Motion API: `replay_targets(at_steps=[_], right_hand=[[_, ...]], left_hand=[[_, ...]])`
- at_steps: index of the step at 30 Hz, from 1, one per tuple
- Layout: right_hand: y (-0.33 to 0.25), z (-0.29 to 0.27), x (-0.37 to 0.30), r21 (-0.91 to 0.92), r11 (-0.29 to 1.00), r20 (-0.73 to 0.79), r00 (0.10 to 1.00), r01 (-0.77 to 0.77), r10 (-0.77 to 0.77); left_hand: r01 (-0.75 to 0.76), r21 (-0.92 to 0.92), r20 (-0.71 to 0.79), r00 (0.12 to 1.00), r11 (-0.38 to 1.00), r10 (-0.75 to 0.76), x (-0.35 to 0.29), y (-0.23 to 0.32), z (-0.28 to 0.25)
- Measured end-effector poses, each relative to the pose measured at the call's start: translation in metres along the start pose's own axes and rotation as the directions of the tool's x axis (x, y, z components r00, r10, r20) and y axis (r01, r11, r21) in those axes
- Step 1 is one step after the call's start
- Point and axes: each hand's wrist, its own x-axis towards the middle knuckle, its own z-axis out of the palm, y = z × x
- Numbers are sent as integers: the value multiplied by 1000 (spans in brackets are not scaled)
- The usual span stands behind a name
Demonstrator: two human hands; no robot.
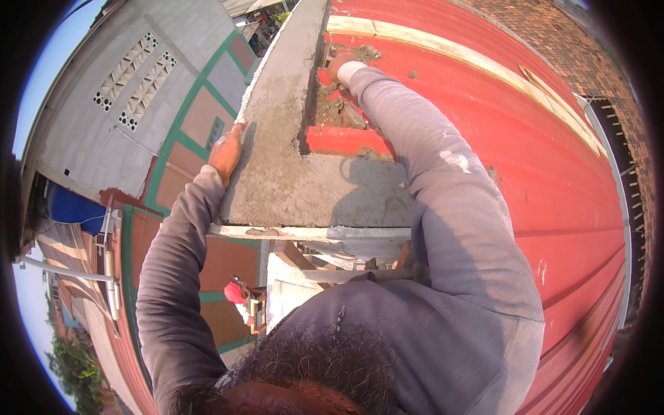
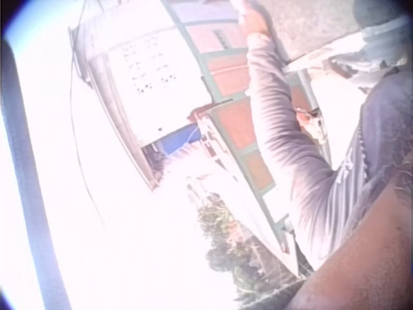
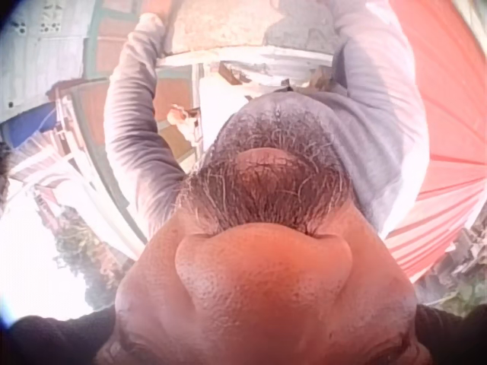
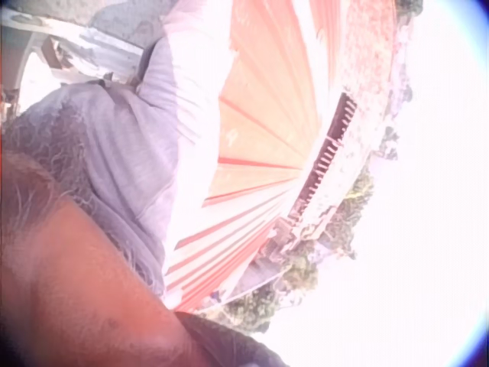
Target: The person applies and smooths cement along the ridge and edge of a red tiled roof using a trowel and a wooden smoothing board.
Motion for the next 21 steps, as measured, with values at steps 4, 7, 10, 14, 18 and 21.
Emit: replay_targets(at_steps=[4,7,10,14,18,21], right_hand=[[20,16,24,155,987,-16,999,-42,45],[24,26,31,37,996,-45,996,77,-75],[40,25,38,-89,988,-89,987,127,-135],[31,19,35,-394,878,-106,935,272,-337],[9,21,28,-271,942,-147,959,197,-242],[7,13,27,-334,919,-83,964,210,-251]], left_hand=[[-9,-40,33,999,999,10,9,3,8],[-76,-2,-14,997,997,75,20,-16,5],[-23,-4,-2,1000,1000,23,12,-6,6],[-41,-27,3,999,999,41,12,-8,5],[-25,-44,1,1000,999,25,2,-4,4],[-5,-61,0,1000,998,5,-4,8,5]])
